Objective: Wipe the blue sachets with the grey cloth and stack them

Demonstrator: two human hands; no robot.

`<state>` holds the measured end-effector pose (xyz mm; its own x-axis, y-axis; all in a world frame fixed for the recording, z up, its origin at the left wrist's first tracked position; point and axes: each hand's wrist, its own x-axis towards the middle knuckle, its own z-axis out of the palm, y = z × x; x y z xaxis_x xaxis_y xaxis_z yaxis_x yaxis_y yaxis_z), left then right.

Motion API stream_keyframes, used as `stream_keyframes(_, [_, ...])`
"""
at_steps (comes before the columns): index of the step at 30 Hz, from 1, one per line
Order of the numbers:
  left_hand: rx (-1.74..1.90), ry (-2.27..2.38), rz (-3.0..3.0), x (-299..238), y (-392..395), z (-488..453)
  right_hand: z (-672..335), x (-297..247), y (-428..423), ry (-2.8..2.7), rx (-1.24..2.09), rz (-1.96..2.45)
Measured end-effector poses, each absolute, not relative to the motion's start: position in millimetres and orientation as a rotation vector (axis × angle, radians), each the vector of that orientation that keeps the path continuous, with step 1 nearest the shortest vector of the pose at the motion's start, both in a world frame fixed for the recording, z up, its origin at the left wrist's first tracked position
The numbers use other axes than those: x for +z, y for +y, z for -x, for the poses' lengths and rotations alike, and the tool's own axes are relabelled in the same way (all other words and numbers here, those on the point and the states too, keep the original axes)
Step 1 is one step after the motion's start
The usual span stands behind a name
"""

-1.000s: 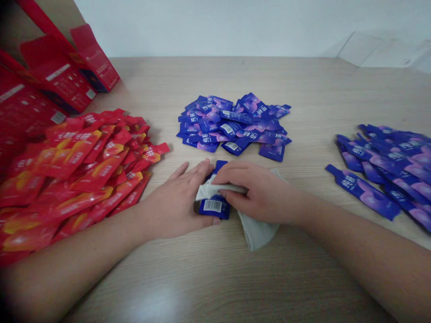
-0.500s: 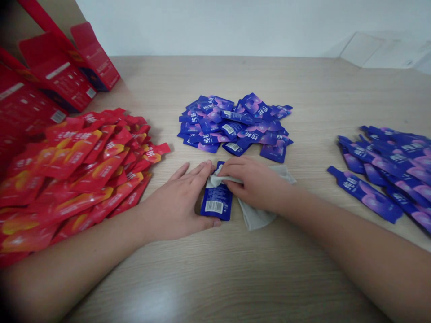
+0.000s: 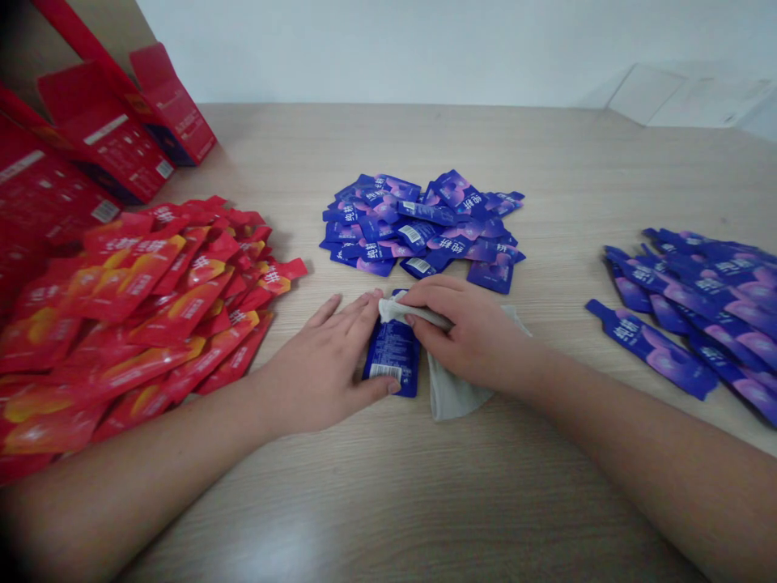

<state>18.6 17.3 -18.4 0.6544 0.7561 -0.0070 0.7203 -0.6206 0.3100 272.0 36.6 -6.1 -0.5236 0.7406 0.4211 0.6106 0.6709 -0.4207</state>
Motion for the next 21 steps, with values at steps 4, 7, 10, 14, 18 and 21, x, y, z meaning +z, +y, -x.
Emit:
stream_keyframes(4, [0.225,1.196,-2.534,-19.0,17.5,-18.4,-264.3,2.5,23.8,-2.476,0.565,0.835])
stream_keyframes(7, [0.231,1.184,-2.511,-17.6,18.1,-18.3,-258.5,3.9,21.3,-2.616,0.711,0.735])
stream_keyframes(10, [0.231,1.193,-2.505,-17.0,18.9,-19.4,-259.6,-2.7,31.7,-2.616,0.577,0.798])
stream_keyframes(14, [0.199,1.205,-2.514,-16.4,18.4,-19.6,-271.0,-16.9,55.1,-2.528,0.314,1.019])
stream_keyframes(18, [0.154,1.061,-2.638,-15.0,14.2,-17.7,-281.3,-26.7,67.9,-2.344,0.177,1.238])
stream_keyframes(21, [0.159,0.958,-2.735,-10.9,9.9,-18.8,-282.9,-29.1,68.4,-2.297,0.178,1.291])
